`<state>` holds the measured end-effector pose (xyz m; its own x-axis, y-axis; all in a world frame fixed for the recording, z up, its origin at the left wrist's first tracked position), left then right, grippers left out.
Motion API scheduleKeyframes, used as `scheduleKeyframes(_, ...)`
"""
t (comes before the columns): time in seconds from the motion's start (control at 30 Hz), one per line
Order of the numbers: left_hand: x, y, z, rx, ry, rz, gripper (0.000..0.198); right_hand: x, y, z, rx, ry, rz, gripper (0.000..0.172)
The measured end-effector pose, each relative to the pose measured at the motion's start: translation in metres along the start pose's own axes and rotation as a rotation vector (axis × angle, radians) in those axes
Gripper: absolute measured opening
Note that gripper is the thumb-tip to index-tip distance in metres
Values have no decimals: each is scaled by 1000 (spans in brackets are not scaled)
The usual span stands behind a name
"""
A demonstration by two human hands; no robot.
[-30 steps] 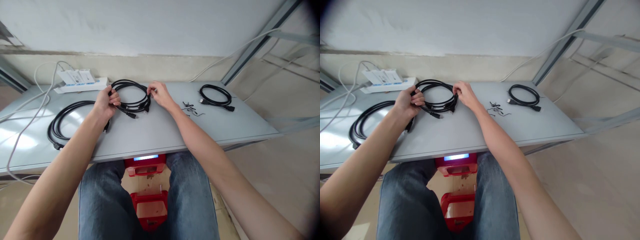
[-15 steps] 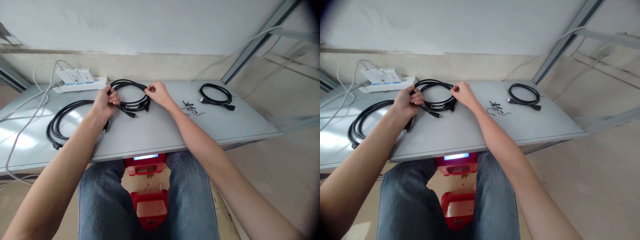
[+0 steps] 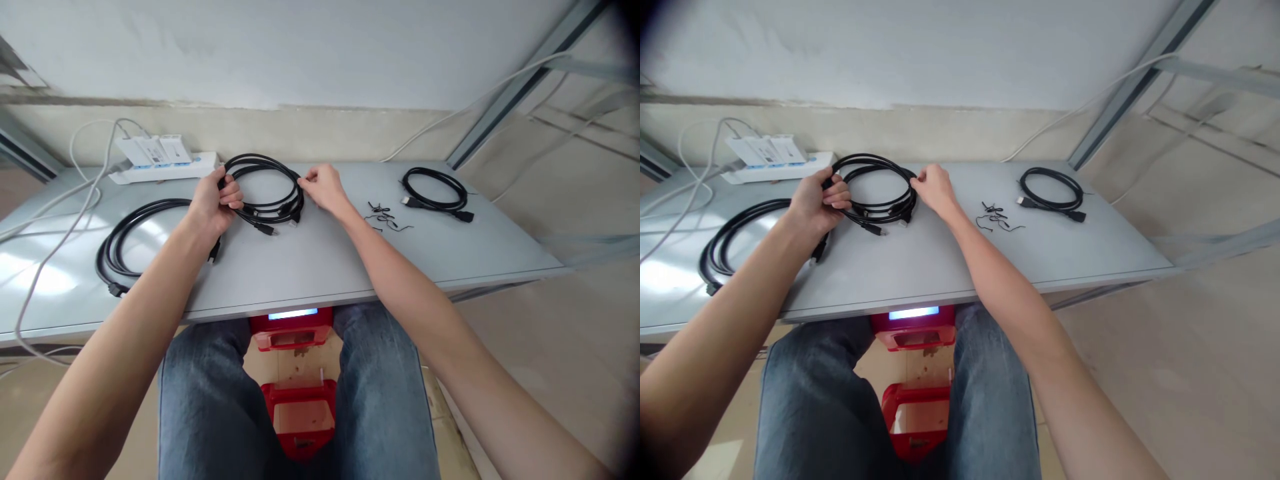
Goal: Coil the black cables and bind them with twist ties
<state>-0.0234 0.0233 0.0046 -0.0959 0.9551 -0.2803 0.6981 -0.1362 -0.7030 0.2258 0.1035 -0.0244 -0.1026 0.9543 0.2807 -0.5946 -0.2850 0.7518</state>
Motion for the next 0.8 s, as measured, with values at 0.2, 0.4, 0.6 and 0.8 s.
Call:
scheduleKeyframes(0.2, 0, 1, 0, -2, 0, 6, 42, 2, 0, -2, -70, -67, 65, 29)
scheduleKeyframes(0.4, -4, 0, -3, 11, -1, 9, 43, -1, 3, -4, -96, -81, 92, 28)
scheduleKeyframes(0.6, 0, 1, -1, -17, 4, 12, 41, -2, 5, -3, -57, -22, 140, 18)
scheduleKeyframes(0.8, 1, 0, 1, -11, 3, -1, 42, -2, 10, 1, -49, -11, 145, 19)
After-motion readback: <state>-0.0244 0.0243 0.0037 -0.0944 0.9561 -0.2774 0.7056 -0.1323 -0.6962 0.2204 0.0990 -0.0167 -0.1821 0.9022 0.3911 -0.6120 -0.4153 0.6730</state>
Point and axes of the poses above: each hand's wrist, its own x-axis towards the middle knuckle, its own z-axis out of the back of the hand, y = z × x, the point moved 3 cm from there along x, towards the middle knuckle, and after that the axes turned 4 degrees about -z, right-handed, at the moved point
